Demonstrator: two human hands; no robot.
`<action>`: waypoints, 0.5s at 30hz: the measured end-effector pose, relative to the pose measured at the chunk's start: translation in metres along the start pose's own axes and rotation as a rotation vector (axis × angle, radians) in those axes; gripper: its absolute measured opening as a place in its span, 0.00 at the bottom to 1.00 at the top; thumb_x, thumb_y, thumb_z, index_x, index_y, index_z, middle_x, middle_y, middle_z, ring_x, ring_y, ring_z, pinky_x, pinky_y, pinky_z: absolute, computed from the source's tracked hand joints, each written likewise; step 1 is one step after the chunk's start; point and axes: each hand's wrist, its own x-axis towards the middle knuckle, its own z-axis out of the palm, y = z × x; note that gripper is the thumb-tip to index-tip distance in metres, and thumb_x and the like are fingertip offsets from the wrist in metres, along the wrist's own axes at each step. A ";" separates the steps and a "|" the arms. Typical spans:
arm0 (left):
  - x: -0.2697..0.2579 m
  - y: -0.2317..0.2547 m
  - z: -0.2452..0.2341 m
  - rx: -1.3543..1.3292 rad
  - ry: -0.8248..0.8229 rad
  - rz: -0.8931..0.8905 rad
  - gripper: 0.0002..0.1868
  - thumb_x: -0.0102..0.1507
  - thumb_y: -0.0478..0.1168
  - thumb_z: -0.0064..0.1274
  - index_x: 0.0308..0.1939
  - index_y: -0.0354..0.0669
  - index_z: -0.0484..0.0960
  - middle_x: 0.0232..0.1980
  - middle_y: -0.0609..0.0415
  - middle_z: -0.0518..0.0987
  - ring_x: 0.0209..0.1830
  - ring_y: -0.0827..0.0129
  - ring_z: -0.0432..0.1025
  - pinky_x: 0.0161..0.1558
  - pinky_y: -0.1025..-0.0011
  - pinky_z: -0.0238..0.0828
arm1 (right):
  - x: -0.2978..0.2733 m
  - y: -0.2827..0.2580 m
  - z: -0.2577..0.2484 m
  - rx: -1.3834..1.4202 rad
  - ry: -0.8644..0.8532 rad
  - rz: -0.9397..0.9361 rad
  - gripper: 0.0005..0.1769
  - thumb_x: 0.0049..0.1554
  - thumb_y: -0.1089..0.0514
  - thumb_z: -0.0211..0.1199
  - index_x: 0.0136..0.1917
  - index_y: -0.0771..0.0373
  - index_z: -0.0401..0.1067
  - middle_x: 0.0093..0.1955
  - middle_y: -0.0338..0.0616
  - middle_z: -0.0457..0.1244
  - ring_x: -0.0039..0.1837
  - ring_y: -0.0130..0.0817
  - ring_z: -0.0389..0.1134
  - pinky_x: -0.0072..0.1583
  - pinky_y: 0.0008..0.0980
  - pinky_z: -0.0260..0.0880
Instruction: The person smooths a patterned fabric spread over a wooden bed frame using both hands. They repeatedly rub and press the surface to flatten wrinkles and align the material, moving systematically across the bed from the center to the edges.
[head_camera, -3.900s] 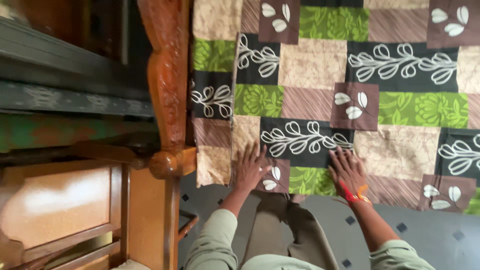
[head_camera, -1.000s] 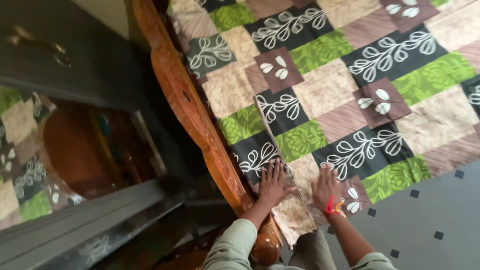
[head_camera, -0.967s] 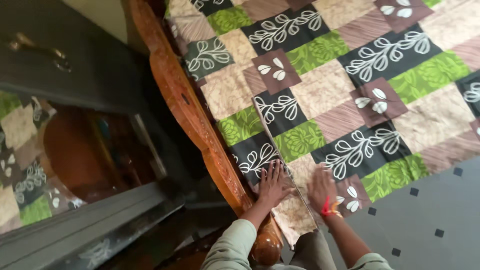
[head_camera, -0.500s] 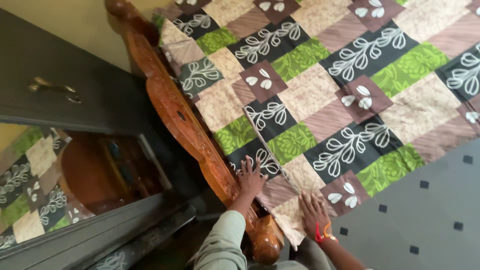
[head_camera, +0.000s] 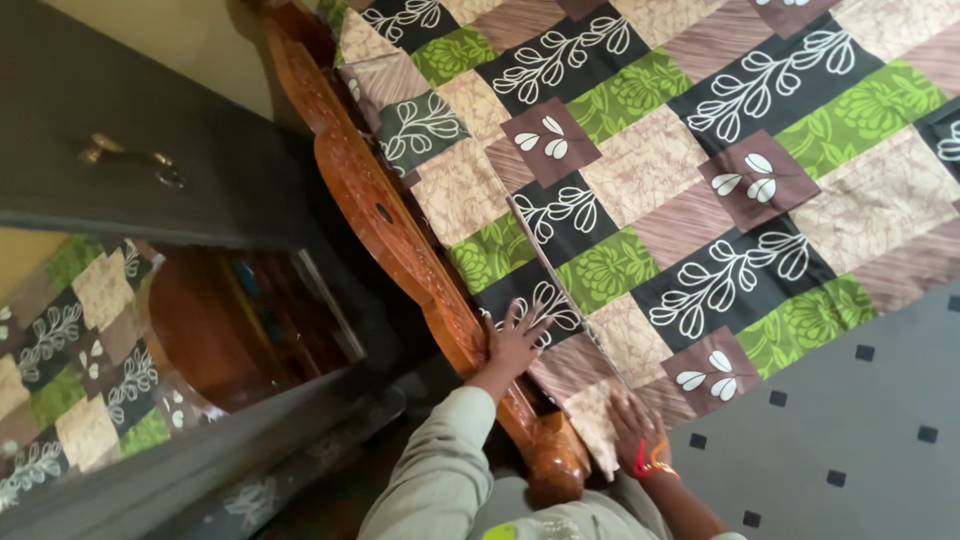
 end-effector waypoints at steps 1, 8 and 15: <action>0.004 -0.008 -0.014 -0.116 -0.081 -0.086 0.42 0.68 0.63 0.42 0.80 0.85 0.34 0.86 0.65 0.22 0.86 0.51 0.24 0.71 0.21 0.32 | -0.005 -0.001 -0.001 -0.023 -0.088 0.039 0.44 0.59 0.51 0.54 0.84 0.45 0.40 0.88 0.30 0.32 0.87 0.38 0.33 0.77 0.60 0.47; 0.051 -0.070 -0.063 -0.235 -0.139 -0.233 0.47 0.68 0.69 0.40 0.81 0.77 0.27 0.85 0.47 0.18 0.83 0.33 0.23 0.72 0.26 0.31 | 0.002 -0.046 -0.026 0.615 -0.038 0.291 0.45 0.58 0.47 0.58 0.83 0.51 0.44 0.87 0.44 0.35 0.84 0.54 0.39 0.78 0.48 0.51; 0.034 -0.041 -0.016 0.222 -0.064 0.512 0.47 0.66 0.64 0.48 0.83 0.82 0.35 0.87 0.62 0.23 0.84 0.39 0.25 0.72 0.28 0.32 | 0.055 -0.080 -0.056 0.485 0.165 0.115 0.34 0.60 0.54 0.55 0.79 0.36 0.56 0.86 0.32 0.37 0.86 0.41 0.39 0.77 0.48 0.51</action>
